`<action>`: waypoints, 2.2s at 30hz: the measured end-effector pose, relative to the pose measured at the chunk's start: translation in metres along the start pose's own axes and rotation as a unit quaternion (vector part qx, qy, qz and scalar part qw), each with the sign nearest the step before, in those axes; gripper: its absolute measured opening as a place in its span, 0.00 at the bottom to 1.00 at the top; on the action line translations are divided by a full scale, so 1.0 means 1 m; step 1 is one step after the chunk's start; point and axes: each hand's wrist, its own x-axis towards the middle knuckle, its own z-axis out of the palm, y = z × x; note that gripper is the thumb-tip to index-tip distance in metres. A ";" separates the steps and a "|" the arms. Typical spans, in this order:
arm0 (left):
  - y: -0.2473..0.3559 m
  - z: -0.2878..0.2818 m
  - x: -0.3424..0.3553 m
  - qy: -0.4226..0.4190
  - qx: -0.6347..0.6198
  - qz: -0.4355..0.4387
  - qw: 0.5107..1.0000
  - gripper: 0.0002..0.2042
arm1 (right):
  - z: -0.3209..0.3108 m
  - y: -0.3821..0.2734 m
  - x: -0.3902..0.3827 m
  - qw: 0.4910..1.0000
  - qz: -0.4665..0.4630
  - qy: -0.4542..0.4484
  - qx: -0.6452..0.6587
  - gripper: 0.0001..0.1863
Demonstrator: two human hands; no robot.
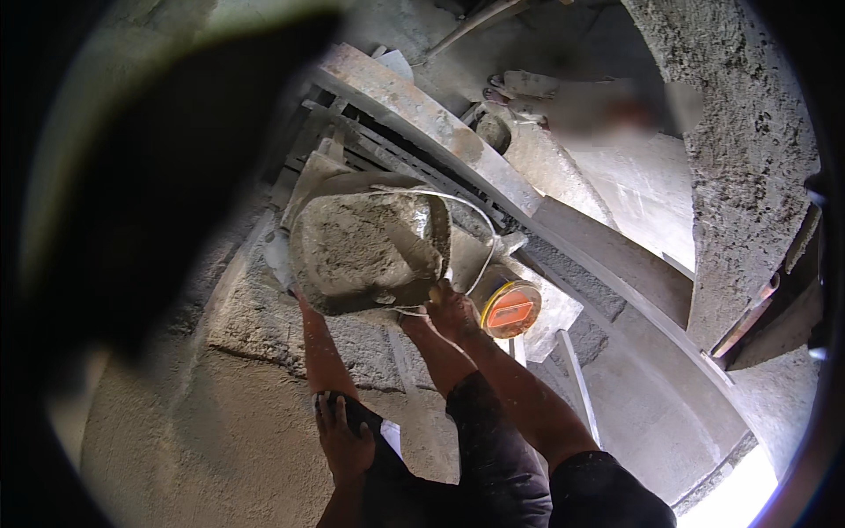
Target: The person scoops wet plaster from a bucket with a trowel and applies it to a curved concrete wall, smoothing the surface in repeated strokes. The person works on a small section of the wall, repeatedly loading the trowel and spreading the plaster.
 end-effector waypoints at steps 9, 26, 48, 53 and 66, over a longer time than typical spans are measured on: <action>0.000 0.013 -0.002 -0.017 0.043 -0.050 0.998 0.34 | 0.057 -0.041 0.115 0.939 -0.094 0.130 -0.306 0.18; -0.009 0.034 -0.012 0.041 0.055 -0.012 0.998 0.36 | 0.084 -0.080 0.141 0.878 -0.096 0.150 -0.444 0.23; -0.012 0.041 -0.003 0.069 0.066 -0.006 0.995 0.35 | 0.066 -0.033 0.058 0.955 0.150 -0.245 0.077 0.18; -0.004 0.025 -0.007 0.032 0.023 -0.050 0.998 0.34 | 0.082 -0.031 0.101 0.935 -0.191 -0.225 -0.196 0.18; -0.023 -0.008 0.018 0.104 0.063 0.063 0.991 0.21 | -0.010 -0.024 0.029 0.965 -0.038 -0.147 -0.213 0.29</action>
